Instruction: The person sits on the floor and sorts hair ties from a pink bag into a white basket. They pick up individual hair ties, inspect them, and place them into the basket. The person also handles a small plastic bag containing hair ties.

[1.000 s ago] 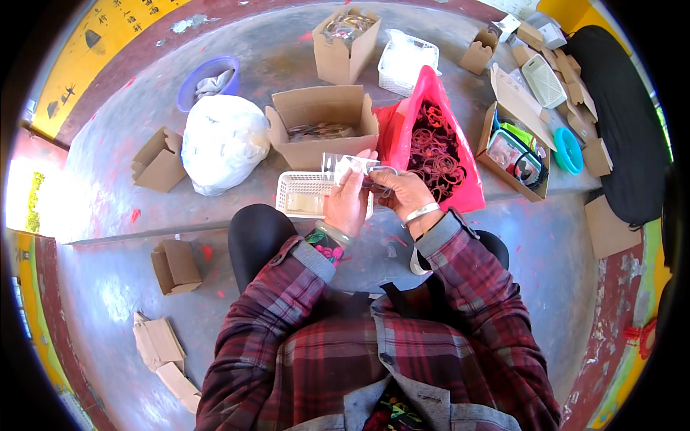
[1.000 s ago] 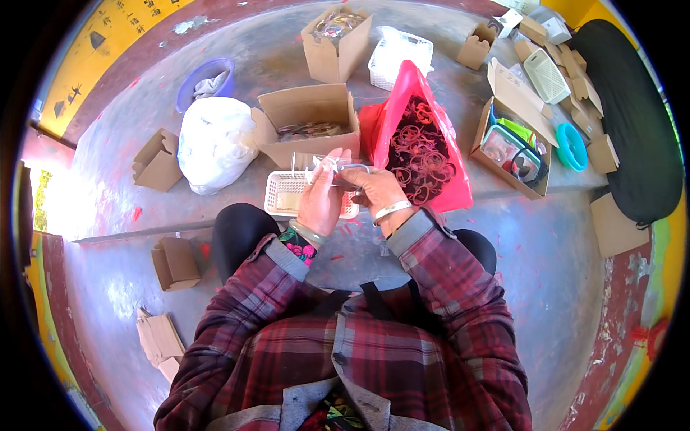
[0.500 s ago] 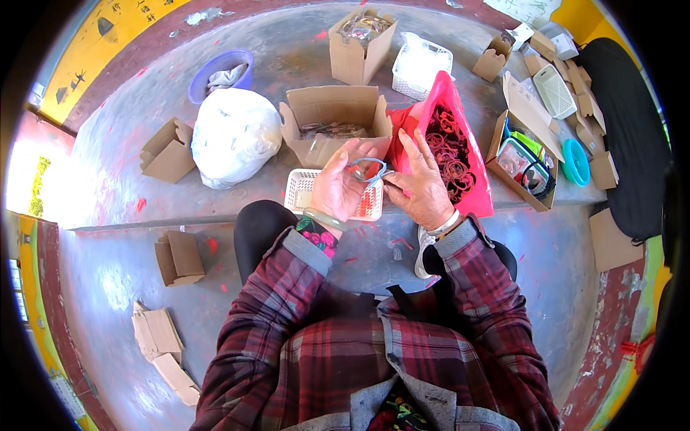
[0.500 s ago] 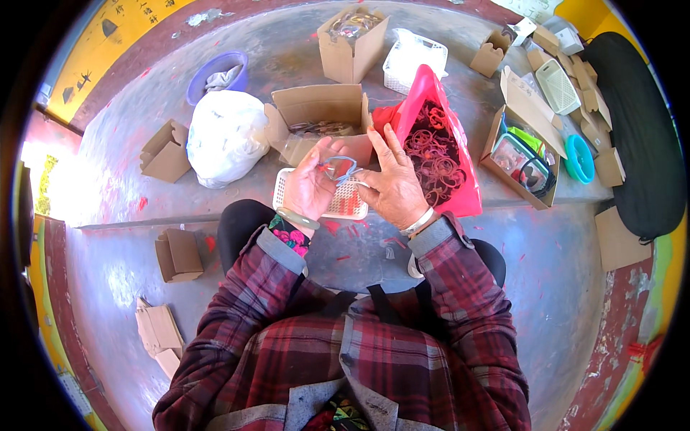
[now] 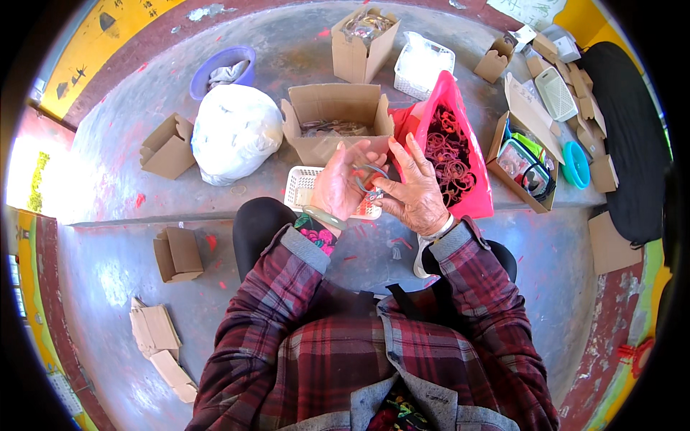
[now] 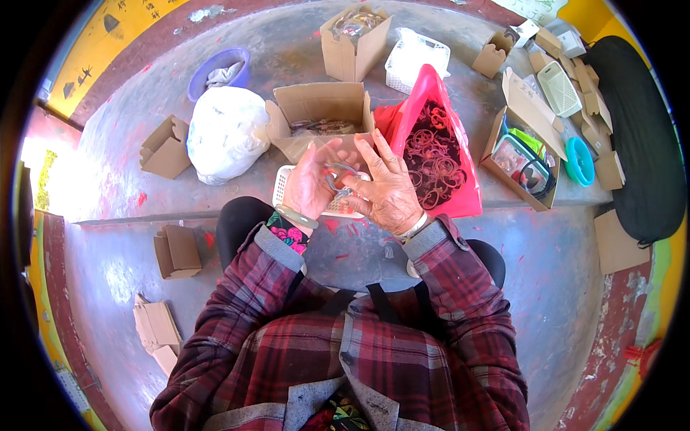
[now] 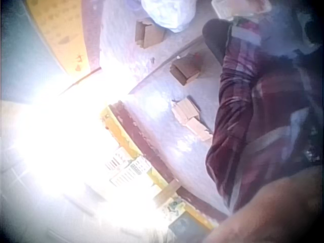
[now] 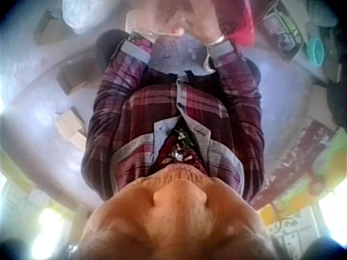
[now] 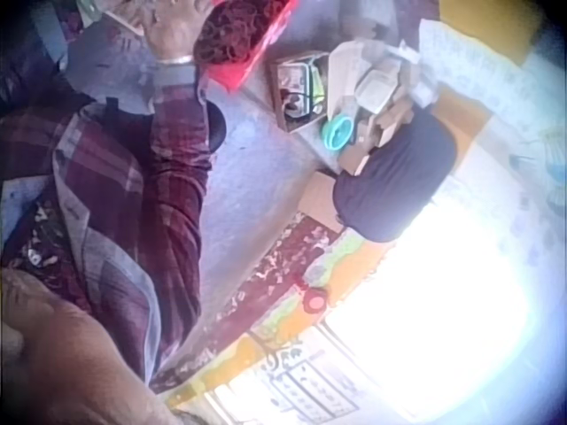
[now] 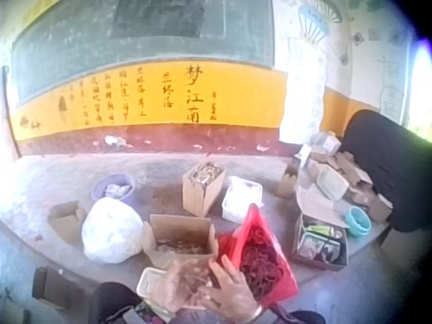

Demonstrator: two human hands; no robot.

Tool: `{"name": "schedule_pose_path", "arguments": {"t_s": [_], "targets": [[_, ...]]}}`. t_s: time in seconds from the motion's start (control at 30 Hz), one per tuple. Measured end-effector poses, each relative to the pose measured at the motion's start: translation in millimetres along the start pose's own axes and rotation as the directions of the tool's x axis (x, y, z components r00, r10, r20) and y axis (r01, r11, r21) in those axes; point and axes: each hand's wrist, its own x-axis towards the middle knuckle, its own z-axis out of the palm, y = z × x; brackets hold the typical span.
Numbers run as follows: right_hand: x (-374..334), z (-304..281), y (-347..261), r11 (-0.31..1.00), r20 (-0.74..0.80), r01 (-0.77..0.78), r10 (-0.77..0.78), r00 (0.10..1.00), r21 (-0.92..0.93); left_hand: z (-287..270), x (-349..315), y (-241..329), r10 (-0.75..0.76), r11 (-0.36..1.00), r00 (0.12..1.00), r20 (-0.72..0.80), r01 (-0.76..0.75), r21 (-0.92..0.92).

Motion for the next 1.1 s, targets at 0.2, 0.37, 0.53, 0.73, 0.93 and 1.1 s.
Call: {"name": "schedule_pose_path", "arguments": {"t_s": [0.2,0.37,0.53,0.73,0.93,1.1], "targets": [[2,6,-4,0.986,0.123,0.072,-0.054,0.991,-0.149,7,-3,-4,-0.059,0.997,0.996,0.061,0.055,0.057],[1,9,-7,0.974,0.134,0.075,-0.046,0.990,-0.215,0,-1,-7,-0.011,0.999,0.997,0.073,0.008,0.039],[2,8,-9,0.981,0.116,0.063,-0.042,0.992,-0.182,-1,-1,-9,-0.012,0.998,0.999,0.033,0.010,0.069],[0,5,-8,0.983,0.052,0.085,-0.078,0.996,-0.161,-5,0,-8,-0.008,0.999,1.000,0.023,0.007,0.040],[1,8,-10,0.976,0.082,0.076,-0.061,0.995,-0.204,-5,-1,-7,-0.039,0.997,0.998,0.044,0.036,0.067],[0,15,-8,0.954,0.124,0.071,-0.036,0.992,-0.291,9,-7,-7,-0.057,0.997,0.998,-0.001,0.057,0.045]]}}
